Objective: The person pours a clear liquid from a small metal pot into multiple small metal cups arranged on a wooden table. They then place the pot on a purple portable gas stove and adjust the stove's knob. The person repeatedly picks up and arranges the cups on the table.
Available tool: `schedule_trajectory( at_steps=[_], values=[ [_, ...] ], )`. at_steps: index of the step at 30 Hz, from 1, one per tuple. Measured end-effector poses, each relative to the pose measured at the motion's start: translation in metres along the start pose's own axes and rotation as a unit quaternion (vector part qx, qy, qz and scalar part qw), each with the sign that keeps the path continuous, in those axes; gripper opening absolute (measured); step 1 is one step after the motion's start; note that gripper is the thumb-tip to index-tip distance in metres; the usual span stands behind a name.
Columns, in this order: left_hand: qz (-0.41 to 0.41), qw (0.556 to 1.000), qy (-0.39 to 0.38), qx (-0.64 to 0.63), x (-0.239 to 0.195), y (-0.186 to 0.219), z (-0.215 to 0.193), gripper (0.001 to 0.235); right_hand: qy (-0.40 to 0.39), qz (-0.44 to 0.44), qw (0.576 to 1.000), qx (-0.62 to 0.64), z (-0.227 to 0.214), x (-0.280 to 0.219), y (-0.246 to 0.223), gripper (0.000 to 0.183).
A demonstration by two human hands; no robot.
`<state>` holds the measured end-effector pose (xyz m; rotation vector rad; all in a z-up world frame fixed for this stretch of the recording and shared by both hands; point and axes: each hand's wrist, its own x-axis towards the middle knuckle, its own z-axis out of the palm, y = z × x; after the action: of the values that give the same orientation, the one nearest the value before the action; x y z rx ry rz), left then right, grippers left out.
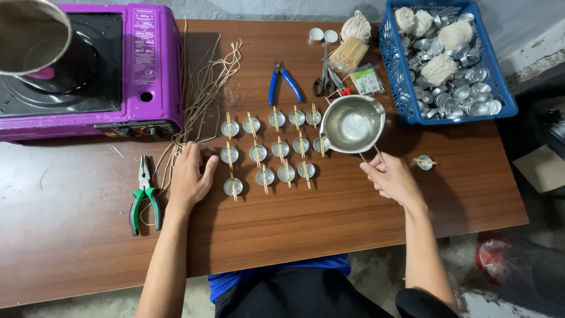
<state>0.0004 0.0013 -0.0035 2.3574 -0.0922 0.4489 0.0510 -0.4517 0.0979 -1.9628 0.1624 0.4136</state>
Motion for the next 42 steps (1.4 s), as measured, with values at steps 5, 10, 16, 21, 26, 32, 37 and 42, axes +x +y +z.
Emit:
schedule_trajectory(
  at_steps=[5, 10, 16, 21, 26, 32, 37, 42],
  values=[
    [0.000, 1.000, 0.002, 0.003, 0.000, 0.000, 0.000, 0.026, 0.001, 0.003, 1.000, 0.005, -0.001, 0.004, 0.009, 0.019],
    [0.000, 1.000, 0.002, 0.000, 0.000, 0.001, 0.000, 0.026, 0.005, 0.005, 1.000, 0.010, -0.002, 0.005, 0.012, 0.021],
    [-0.004, 1.000, 0.000, -0.002, 0.000, -0.001, 0.001, 0.028, 0.030, 0.000, 0.999, 0.021, 0.000, 0.002, 0.009, 0.023],
    [-0.003, 1.000, 0.001, 0.004, 0.001, 0.000, 0.001, 0.030, 0.026, 0.000, 0.998, 0.063, -0.003, 0.012, 0.029, 0.025],
    [-0.005, 1.000, 0.001, -0.001, 0.001, 0.006, -0.002, 0.029, 0.017, -0.014, 0.996, 0.086, -0.011, 0.010, 0.017, 0.030],
    [-0.007, 1.000, 0.002, -0.005, 0.000, 0.002, 0.000, 0.029, 0.004, -0.064, 0.997, 0.045, -0.010, 0.039, -0.011, 0.036],
    [-0.002, 1.000, 0.005, -0.002, 0.001, 0.003, -0.001, 0.029, 0.004, -0.109, 0.994, 0.007, 0.005, 0.090, -0.043, 0.036],
    [-0.003, 1.000, 0.000, -0.003, 0.001, 0.001, 0.000, 0.028, 0.029, -0.106, 0.994, -0.028, 0.025, 0.157, -0.057, 0.031]
  ],
)
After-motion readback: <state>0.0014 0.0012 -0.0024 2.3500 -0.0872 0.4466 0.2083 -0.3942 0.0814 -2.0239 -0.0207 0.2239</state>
